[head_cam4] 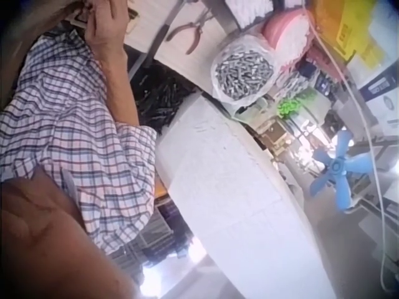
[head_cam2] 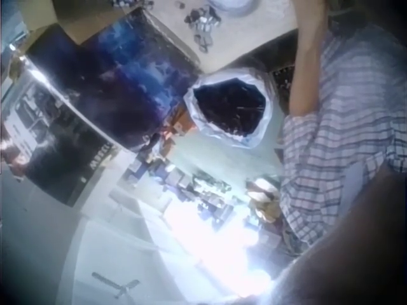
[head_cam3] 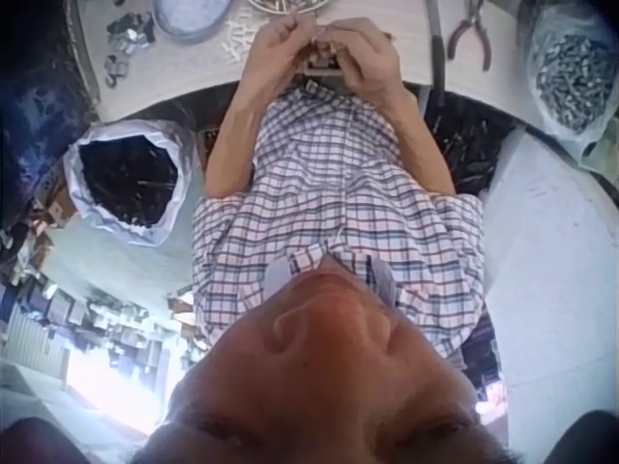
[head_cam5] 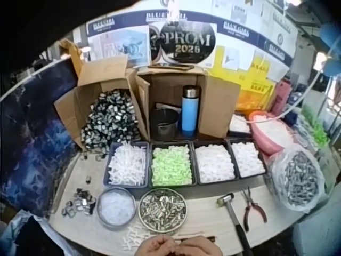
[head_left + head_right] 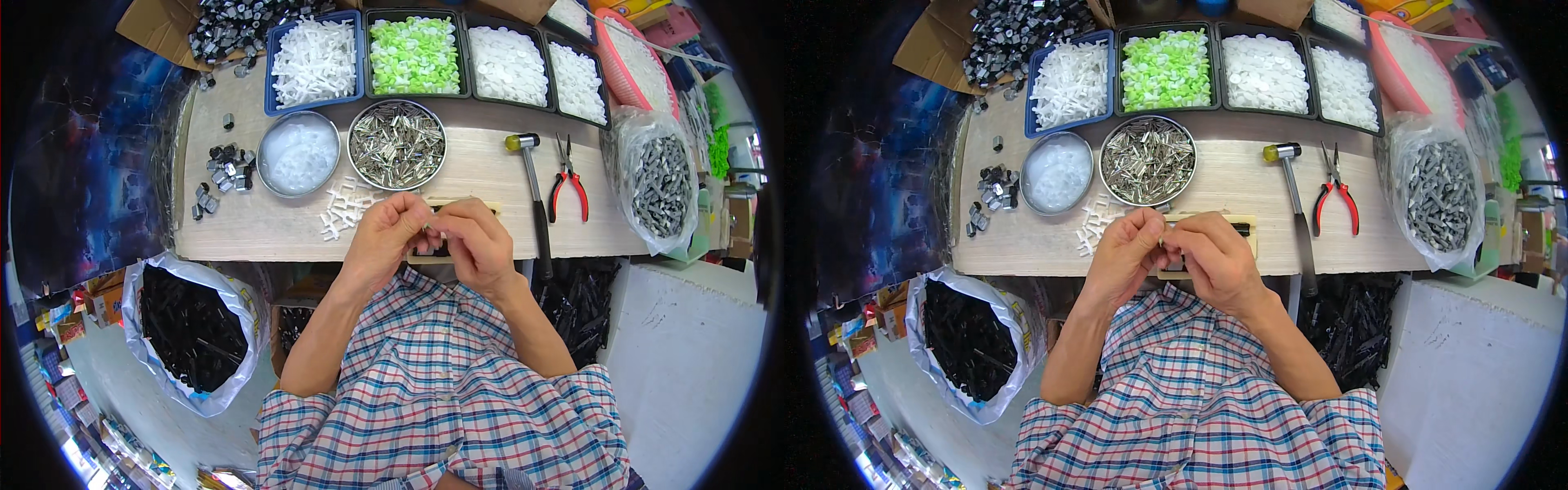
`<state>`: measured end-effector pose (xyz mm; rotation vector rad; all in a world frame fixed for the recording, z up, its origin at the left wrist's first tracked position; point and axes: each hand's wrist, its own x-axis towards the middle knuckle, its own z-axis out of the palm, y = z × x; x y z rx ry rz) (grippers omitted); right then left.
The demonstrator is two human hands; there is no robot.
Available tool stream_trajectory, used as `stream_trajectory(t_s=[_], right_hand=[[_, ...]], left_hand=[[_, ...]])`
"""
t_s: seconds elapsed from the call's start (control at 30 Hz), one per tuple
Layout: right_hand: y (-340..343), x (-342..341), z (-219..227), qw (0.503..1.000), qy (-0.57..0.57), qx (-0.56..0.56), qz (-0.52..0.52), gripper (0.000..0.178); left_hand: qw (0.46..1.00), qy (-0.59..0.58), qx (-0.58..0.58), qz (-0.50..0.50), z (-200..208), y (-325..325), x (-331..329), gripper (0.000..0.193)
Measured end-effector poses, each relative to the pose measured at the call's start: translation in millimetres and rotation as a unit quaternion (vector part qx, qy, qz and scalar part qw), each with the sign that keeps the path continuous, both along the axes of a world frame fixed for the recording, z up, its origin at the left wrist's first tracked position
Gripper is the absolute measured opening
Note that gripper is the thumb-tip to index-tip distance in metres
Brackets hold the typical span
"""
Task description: Assembling small components by hand and using tools at a workbench.
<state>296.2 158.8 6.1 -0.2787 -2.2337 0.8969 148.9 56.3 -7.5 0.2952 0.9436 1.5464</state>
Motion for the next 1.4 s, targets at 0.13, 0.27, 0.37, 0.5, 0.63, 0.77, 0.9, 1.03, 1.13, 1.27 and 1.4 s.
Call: stream_trajectory(t_s=[0.13,0.27,0.37,0.5,0.63,0.77,0.9,1.03,1.13,1.27,1.4], right_hand=[[-5,8,3,0.997,-0.030,-0.064,0.011,0.025],[-7,14,0,0.995,-0.038,-0.095,0.009,0.026],[-6,15,-3,0.999,-0.039,-0.024,-0.003,0.027],[-2,18,-4,0.994,-0.033,0.099,-0.008,0.030],[-4,22,-4,0.990,-0.034,0.135,-0.001,0.030],[-2,23,-5,0.990,-0.044,0.134,0.003,0.031],[3,22,-7,0.989,-0.074,0.126,-0.019,0.028],[14,16,-18,0.981,-0.132,0.135,-0.046,0.025],[18,14,-24,0.979,-0.152,0.129,-0.041,0.024],[21,11,-29,0.980,-0.156,0.119,-0.039,0.023],[22,9,-30,0.979,-0.166,0.109,-0.036,0.022]], left_hand=[[0.998,-0.002,-0.011,-0.066,-3,-8,2,0.023],[0.997,0.002,-0.012,-0.070,-4,-11,11,0.025],[0.998,0.022,-0.039,-0.034,-4,-10,20,0.025],[0.994,0.093,-0.049,-0.004,0,-9,28,0.023],[0.981,0.188,-0.051,-0.003,0,-12,30,0.021],[0.968,0.243,-0.063,0.012,-4,-13,27,0.019],[0.964,0.247,-0.089,0.051,-8,-12,25,0.016],[0.937,0.328,-0.077,0.089,-13,-14,23,0.012],[0.933,0.340,-0.075,0.091,-14,-17,22,0.010],[0.936,0.336,-0.080,0.072,-10,-17,21,0.009],[0.919,0.382,-0.060,0.072,-11,-16,20,0.008]])
